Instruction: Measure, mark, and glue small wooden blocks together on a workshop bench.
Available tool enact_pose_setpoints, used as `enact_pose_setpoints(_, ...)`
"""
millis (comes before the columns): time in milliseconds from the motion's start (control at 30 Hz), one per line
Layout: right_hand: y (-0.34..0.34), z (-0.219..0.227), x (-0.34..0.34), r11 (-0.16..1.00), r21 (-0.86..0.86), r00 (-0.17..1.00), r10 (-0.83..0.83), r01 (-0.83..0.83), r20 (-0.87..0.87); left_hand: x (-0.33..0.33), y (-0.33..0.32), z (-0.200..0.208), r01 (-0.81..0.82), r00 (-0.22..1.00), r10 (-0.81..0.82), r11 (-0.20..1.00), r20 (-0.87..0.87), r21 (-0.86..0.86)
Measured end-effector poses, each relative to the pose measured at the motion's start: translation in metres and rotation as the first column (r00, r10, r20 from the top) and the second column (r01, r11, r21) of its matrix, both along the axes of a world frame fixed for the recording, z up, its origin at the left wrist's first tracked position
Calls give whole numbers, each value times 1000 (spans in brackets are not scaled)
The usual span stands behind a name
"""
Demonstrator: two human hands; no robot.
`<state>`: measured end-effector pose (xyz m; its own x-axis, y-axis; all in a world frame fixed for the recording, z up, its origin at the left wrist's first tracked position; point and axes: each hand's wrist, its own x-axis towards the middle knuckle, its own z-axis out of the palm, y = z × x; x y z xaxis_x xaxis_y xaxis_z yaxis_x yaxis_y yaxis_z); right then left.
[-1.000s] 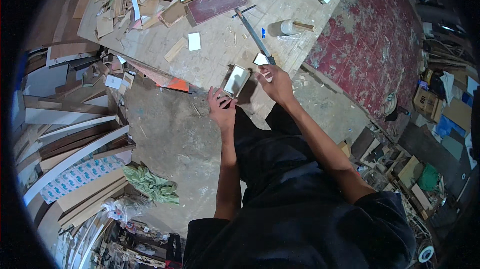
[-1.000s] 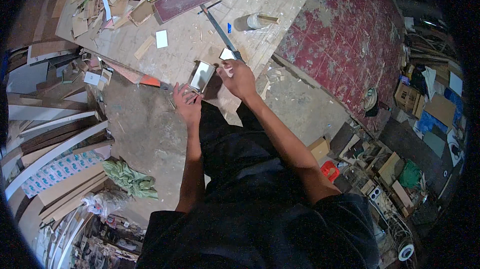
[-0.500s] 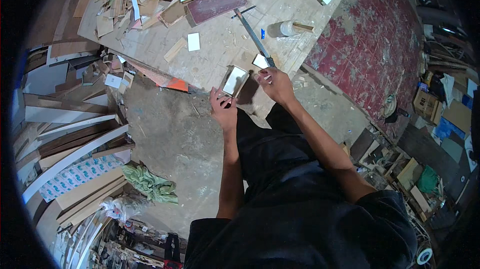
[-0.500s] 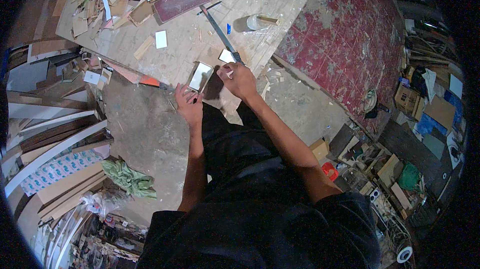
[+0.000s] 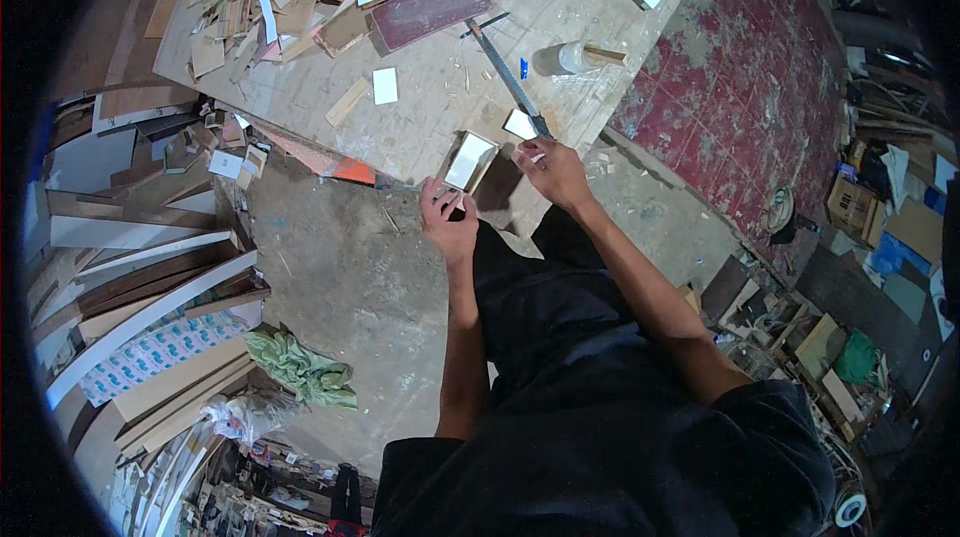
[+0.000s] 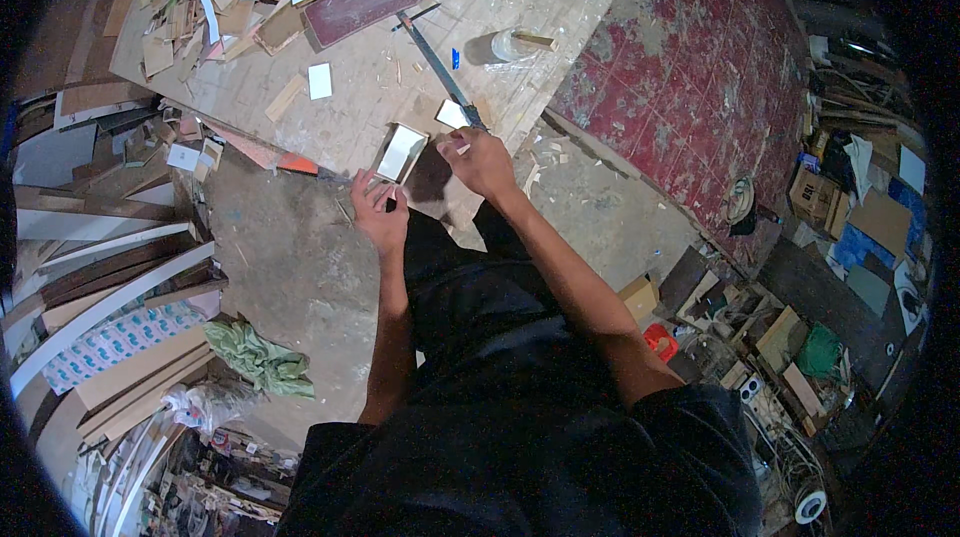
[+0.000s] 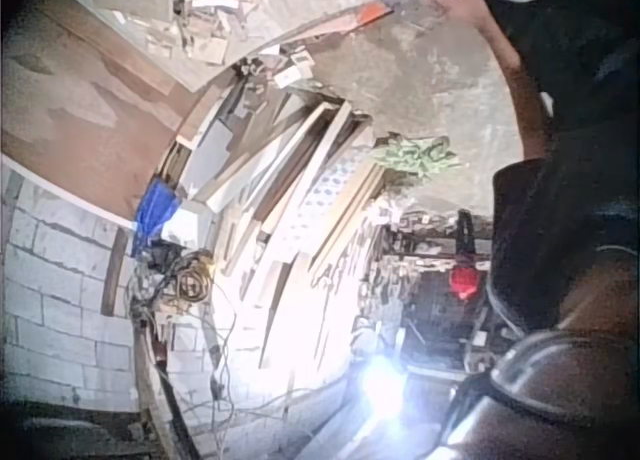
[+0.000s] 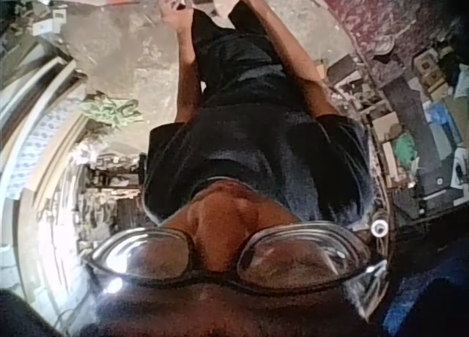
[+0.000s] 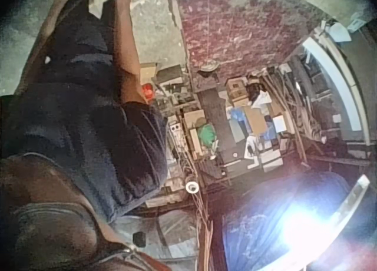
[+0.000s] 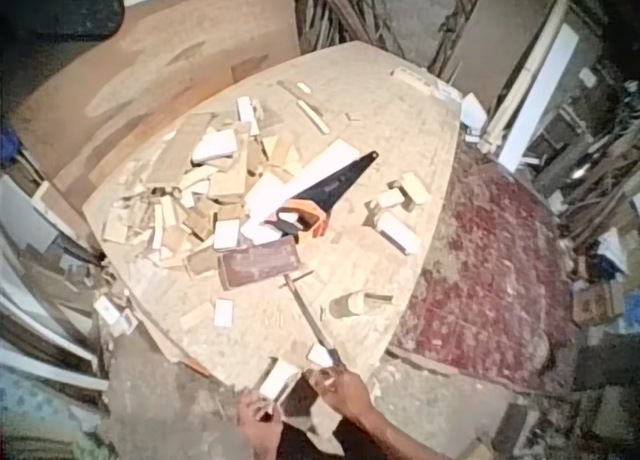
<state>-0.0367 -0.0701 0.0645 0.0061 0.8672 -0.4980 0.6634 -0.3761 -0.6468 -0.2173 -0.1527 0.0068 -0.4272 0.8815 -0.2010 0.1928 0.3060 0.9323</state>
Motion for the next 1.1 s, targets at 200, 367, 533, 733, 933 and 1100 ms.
enact_pose_setpoints(200,14,-38,-2,984,152,991,109,-96,-81,-1,1,-3,6,999,-5,1000,-38,20)
enact_pose_setpoints(367,33,-51,-19,989,72,971,139,-127,-194,-1,1,-5,-79,992,79,997,101,-6)
enact_pose_setpoints(533,38,-61,-27,990,9,971,141,-142,-195,0,0,-13,-189,966,185,982,178,5)
enact_pose_setpoints(733,38,-67,-28,992,-27,957,114,-126,-268,0,-2,-18,-273,923,271,961,273,-32)
enact_pose_setpoints(933,38,-63,-25,977,31,955,213,-211,-207,0,-2,-23,-325,891,334,942,307,-82)
enact_pose_setpoints(1100,37,-60,-26,980,13,962,199,-200,-186,-1,-1,-25,-349,859,366,930,358,-116)
